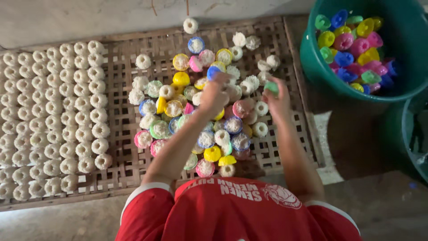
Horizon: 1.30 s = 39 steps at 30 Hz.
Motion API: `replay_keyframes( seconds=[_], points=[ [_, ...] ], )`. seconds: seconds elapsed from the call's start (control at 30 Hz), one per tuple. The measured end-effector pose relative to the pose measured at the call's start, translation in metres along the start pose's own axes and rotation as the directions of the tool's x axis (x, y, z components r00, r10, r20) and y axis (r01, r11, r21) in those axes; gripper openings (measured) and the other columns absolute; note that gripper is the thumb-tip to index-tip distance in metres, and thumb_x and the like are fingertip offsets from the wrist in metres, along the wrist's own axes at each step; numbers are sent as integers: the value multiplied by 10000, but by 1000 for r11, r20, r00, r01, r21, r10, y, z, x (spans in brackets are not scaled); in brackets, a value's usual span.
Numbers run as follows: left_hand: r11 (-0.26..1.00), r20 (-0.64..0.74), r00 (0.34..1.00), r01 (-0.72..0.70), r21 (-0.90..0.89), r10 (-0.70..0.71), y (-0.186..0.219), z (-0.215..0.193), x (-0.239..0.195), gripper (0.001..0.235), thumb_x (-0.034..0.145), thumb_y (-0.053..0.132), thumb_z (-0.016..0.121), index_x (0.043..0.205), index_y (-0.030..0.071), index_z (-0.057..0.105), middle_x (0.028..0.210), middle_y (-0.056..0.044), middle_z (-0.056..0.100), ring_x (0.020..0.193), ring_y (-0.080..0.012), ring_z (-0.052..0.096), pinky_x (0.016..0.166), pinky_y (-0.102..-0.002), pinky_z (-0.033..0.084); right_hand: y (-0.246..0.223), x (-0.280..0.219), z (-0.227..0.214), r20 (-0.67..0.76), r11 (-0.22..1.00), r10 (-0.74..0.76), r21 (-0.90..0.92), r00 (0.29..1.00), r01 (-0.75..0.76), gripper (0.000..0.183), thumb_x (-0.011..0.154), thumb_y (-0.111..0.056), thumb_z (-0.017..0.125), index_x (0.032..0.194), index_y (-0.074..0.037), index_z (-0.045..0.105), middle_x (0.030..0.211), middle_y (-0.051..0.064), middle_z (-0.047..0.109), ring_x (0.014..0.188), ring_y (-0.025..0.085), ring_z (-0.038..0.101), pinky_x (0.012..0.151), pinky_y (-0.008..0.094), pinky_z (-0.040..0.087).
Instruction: The person removes colorful plastic molds from small white dough rings and places the rings onto a woven tray. The person then arranges the rings in neat rows on the tray.
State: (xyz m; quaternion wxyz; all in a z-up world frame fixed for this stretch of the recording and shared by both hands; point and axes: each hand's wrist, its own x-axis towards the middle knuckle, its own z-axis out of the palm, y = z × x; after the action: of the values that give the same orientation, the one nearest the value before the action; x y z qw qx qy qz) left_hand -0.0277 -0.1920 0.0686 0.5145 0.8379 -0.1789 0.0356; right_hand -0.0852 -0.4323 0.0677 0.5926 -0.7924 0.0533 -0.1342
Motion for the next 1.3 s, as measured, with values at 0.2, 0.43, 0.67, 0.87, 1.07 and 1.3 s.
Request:
replay_keyframes(
  seconds=[0.2,0.43,0.67,0.87,1.07,1.3],
  points=[
    [636,49,985,-144,758,165,-128,-35,73,324,853,188,645,1171,169,706,1255,-75,628,1182,-300,548,909,-484,477,-9,53,101,449,522,-390,-611,804,594,620,785,2,711,1370,-179,612,1481,186,459,1150,452,598,927,525,537],
    [425,264,927,-359,831,267,-182,-17,108,395,837,316,652,1204,177,692,1204,-10,644,1254,-261,541,1051,-465,437,-25,76,112,425,531,-464,-569,777,628,512,717,-119,762,1222,-146,680,1360,169,547,1147,451,587,926,526,529],
    [644,142,978,-206,737,149,-143,-58,96,317,849,250,717,1157,177,689,1101,-79,718,1110,-298,662,996,-466,485,-85,109,-110,-61,439,-477,-881,877,177,723,981,-235,831,1507,1,396,1496,325,518,1423,529,440,1213,610,350],
    [928,-92,925,371,20,-368,-156,-92,112,430,802,288,687,1212,161,671,1046,-142,756,927,-325,754,796,-451,604,-50,116,-58,56,327,-593,-895,803,304,697,989,-196,815,1559,-38,445,1567,276,472,1460,479,406,1226,600,321],
    [808,-193,903,429,402,-384,-219,-141,102,390,832,272,709,1213,196,684,1032,-180,741,948,-364,702,791,-492,554,17,146,115,562,560,-391,-483,729,673,470,835,-19,652,1300,-83,671,1365,108,634,1213,347,630,996,441,540],
    [912,-272,890,401,85,-366,-233,-115,118,388,881,194,674,1265,243,685,1067,-130,760,987,-266,731,846,-405,582,39,199,151,693,321,-244,-602,678,731,580,715,-108,731,1280,-57,607,1242,168,655,1133,386,619,909,495,516]
  ],
)
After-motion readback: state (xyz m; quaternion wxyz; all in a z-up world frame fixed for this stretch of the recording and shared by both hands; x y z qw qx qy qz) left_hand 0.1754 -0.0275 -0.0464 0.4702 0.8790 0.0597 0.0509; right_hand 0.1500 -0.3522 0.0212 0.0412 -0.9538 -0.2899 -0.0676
